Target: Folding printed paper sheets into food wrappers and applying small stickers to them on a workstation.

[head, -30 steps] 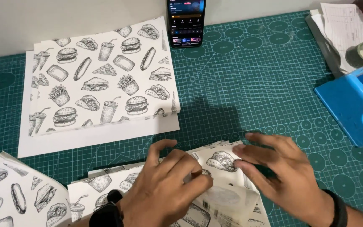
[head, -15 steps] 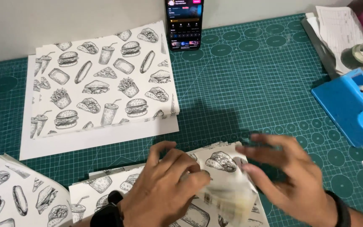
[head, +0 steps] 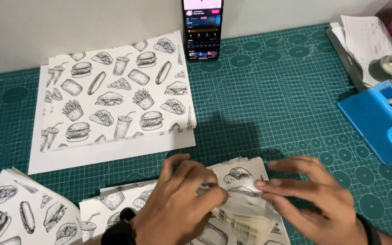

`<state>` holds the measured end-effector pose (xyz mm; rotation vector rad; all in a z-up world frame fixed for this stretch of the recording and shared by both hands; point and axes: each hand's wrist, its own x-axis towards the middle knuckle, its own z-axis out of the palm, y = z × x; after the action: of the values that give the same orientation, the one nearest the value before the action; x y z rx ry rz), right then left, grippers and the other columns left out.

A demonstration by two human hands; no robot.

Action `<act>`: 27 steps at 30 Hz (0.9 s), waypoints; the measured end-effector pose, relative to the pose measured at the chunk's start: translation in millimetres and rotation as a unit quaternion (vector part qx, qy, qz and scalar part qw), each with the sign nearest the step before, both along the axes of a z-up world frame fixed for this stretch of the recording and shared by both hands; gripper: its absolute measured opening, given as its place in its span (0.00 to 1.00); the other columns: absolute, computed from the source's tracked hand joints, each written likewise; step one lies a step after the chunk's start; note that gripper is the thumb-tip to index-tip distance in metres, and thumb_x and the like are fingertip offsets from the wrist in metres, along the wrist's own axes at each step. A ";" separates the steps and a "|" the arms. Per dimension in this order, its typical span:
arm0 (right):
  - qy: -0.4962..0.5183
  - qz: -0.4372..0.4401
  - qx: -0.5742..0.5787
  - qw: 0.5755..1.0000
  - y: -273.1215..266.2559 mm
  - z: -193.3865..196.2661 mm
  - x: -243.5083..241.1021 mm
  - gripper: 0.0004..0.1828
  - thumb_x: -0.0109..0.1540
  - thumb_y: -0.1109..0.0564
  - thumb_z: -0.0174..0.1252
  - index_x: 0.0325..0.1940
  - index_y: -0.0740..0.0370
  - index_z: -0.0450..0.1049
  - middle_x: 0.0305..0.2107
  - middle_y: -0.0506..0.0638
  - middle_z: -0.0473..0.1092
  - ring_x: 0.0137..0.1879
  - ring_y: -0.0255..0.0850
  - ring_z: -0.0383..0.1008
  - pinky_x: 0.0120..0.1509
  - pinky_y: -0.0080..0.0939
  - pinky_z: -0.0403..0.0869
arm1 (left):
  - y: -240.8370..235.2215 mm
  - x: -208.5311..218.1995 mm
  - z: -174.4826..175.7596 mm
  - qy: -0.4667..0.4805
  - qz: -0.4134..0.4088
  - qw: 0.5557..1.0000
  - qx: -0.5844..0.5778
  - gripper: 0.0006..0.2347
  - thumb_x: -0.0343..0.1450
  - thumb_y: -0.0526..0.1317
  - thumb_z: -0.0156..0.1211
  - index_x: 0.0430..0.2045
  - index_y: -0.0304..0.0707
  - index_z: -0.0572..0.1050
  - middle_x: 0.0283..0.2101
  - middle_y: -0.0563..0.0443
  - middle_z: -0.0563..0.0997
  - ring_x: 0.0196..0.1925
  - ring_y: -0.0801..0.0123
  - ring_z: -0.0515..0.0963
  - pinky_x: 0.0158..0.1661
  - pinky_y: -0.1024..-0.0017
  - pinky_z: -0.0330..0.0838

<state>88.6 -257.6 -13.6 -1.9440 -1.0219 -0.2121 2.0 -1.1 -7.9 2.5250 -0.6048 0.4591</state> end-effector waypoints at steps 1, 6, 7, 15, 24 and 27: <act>0.002 0.000 -0.001 1.000 1.8 0.3 1.7 0.18 0.54 0.59 0.72 0.47 0.57 0.77 0.44 0.52 0.81 0.56 0.46 0.84 0.58 0.45 0.86 | 0.0 -0.5 -0.6 0.002 0.000 1.000 -0.001 0.06 0.69 0.30 0.62 0.29 0.45 0.74 0.38 0.47 0.75 0.43 0.54 0.74 0.51 0.46 0.62; -0.005 -0.042 -0.117 0.992 5.3 -12.7 15.2 0.19 0.60 0.49 0.65 0.53 0.56 0.79 0.49 0.47 0.80 0.65 0.42 0.76 0.67 0.44 0.75 | 3.7 -4.4 3.1 0.011 -0.035 0.999 -0.006 0.13 0.65 0.27 0.58 0.38 0.48 0.72 0.37 0.48 0.72 0.40 0.55 0.75 0.54 0.41 0.62; -0.004 -0.042 -0.117 0.992 4.6 -15.2 14.3 0.19 0.60 0.49 0.65 0.53 0.56 0.79 0.49 0.47 0.80 0.65 0.42 0.76 0.67 0.44 0.75 | 3.1 -4.0 2.0 0.012 -0.035 0.999 -0.007 0.13 0.65 0.27 0.58 0.38 0.48 0.72 0.37 0.48 0.72 0.40 0.55 0.75 0.54 0.41 0.62; 0.004 -0.023 -0.050 0.998 5.8 -12.9 6.6 0.15 0.57 0.55 0.69 0.48 0.54 0.80 0.47 0.52 0.78 0.58 0.48 0.81 0.61 0.49 0.79 | 2.6 -1.2 10.1 0.025 -0.016 0.999 -0.020 0.08 0.63 0.28 0.65 0.31 0.42 0.77 0.50 0.39 0.71 0.56 0.46 0.71 0.58 0.36 0.58; 0.023 -0.051 -0.088 0.995 2.0 -14.7 8.9 0.19 0.61 0.55 0.64 0.55 0.62 0.75 0.51 0.57 0.73 0.63 0.48 0.76 0.57 0.38 0.90 | 2.5 -4.2 -1.8 0.008 -0.020 1.000 -0.007 0.16 0.66 0.23 0.55 0.44 0.43 0.68 0.33 0.47 0.75 0.40 0.55 0.73 0.55 0.43 0.62; -0.044 -0.052 -0.101 0.993 6.0 -20.0 12.5 0.19 0.59 0.53 0.68 0.53 0.59 0.78 0.48 0.51 0.76 0.57 0.43 0.78 0.59 0.41 0.81 | -1.9 -0.8 4.3 -0.014 -0.007 1.000 -0.006 0.09 0.69 0.24 0.57 0.28 0.42 0.73 0.29 0.48 0.72 0.36 0.56 0.72 0.54 0.42 0.63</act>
<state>101.0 -251.6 -33.6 -2.1914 -1.0328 -0.2644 1.2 -3.0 -3.6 2.5042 -0.6282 0.4912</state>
